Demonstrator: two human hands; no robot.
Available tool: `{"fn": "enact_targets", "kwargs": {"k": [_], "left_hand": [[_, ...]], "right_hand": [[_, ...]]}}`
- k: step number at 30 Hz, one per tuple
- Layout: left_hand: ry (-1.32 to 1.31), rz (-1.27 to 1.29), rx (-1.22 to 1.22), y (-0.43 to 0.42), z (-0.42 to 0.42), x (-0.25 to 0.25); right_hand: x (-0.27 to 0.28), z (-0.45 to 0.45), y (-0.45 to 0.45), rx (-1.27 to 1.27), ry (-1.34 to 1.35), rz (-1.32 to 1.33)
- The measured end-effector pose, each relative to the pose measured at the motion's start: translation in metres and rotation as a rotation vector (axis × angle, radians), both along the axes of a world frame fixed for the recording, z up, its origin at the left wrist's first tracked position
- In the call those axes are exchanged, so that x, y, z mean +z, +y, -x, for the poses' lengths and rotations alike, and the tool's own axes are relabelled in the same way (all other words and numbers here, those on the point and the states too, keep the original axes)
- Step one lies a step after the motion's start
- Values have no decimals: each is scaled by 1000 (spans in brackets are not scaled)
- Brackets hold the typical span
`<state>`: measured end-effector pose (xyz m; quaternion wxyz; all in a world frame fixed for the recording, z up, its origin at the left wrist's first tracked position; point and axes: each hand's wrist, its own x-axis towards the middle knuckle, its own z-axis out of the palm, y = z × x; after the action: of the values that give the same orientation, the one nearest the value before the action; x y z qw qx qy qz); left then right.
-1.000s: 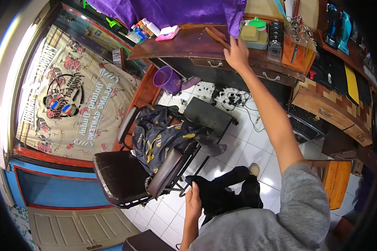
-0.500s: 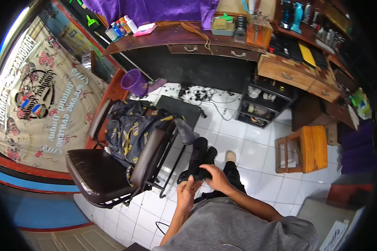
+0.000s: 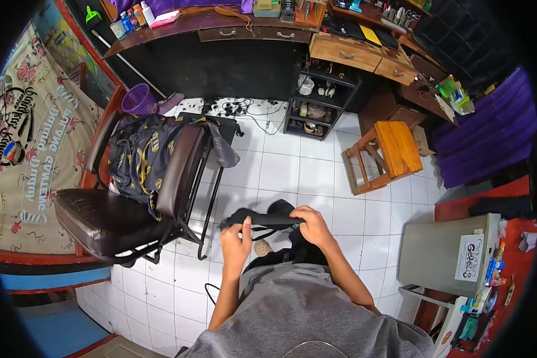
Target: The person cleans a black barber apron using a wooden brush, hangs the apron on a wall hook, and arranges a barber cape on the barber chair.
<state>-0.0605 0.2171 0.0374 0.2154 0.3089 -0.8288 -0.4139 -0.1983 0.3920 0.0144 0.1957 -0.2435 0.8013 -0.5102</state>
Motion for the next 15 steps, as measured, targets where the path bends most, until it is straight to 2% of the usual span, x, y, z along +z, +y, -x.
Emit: {"fn": "enact_targets", "kwargs": {"k": [1,2,4,6,8,12,14,15], "left_hand": [[6,133,33,0,-7,-9],[-13,121,31,4,-12,1],[151,291,74,11,-15,-1],[333,191,40,13,-19,-3],[770,63,-107,16,-4,-6],[255,228,-408,14,21,30],[17,133,-602,2,42,-26],[19,135,-603,3,54,-33]], "right_hand": [[11,0,5,137,89,14],[21,0,9,278,169,24],[42,-2,11,251,193,102],[68,4,17,241,218,12],[101,9,27,253,228,-13],[125,16,53,266,218,-44],[93,39,72,215,262,-16],[65,54,85,163,310,-211]]}}
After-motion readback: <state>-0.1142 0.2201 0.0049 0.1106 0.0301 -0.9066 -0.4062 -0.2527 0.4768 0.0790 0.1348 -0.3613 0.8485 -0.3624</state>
